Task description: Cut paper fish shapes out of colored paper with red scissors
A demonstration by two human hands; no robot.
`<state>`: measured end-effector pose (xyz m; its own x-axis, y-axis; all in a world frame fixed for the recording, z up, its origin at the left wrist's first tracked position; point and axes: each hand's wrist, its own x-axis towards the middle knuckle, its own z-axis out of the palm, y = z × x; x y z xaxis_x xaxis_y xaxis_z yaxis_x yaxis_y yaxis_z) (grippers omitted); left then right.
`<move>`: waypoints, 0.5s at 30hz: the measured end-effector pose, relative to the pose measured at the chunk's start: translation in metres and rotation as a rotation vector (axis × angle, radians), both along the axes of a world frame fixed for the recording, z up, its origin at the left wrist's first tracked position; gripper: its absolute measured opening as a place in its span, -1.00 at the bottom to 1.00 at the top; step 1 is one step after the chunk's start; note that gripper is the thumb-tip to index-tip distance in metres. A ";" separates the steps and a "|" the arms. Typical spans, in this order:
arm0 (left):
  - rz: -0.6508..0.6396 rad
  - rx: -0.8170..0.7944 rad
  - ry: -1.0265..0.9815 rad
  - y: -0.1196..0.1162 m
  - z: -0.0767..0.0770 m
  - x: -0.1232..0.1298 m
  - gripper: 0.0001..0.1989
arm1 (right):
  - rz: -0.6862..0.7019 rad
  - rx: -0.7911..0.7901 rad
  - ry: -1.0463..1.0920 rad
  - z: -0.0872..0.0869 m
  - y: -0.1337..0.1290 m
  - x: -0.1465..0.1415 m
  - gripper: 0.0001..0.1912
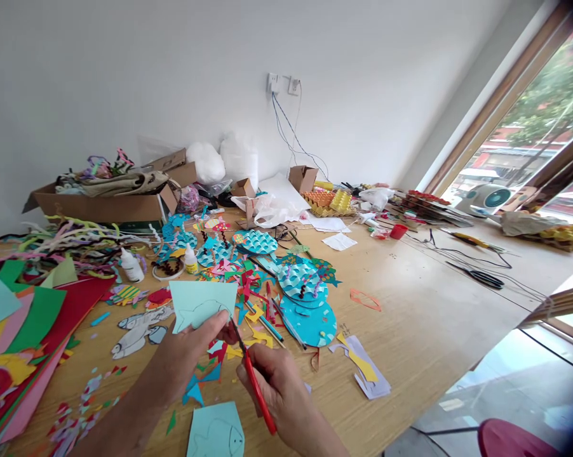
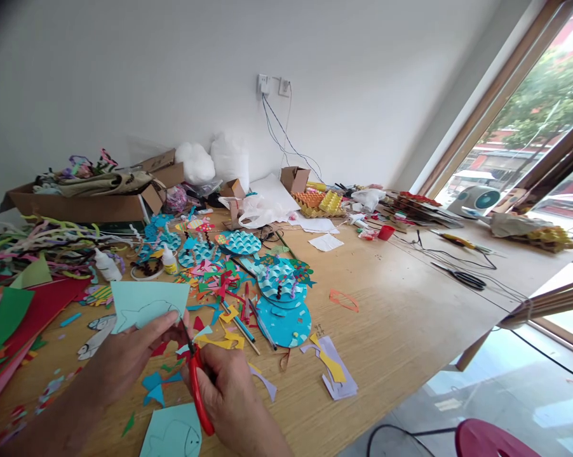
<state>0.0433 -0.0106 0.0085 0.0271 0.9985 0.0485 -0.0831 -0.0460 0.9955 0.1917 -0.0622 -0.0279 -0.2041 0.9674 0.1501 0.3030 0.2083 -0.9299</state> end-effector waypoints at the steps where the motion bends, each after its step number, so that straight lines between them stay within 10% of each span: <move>1: -0.053 -0.003 0.043 0.001 -0.001 -0.001 -0.79 | -0.002 0.013 -0.013 0.000 0.000 0.000 -0.61; 15: -0.151 -0.042 0.073 -0.001 0.001 -0.002 -0.73 | 0.043 -0.113 0.099 -0.001 -0.003 0.000 -0.58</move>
<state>0.0416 -0.0119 0.0097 0.1792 0.9838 -0.0011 -0.0134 0.0035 0.9999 0.1917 -0.0650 -0.0291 -0.2358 0.9698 0.0619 0.2016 0.1112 -0.9731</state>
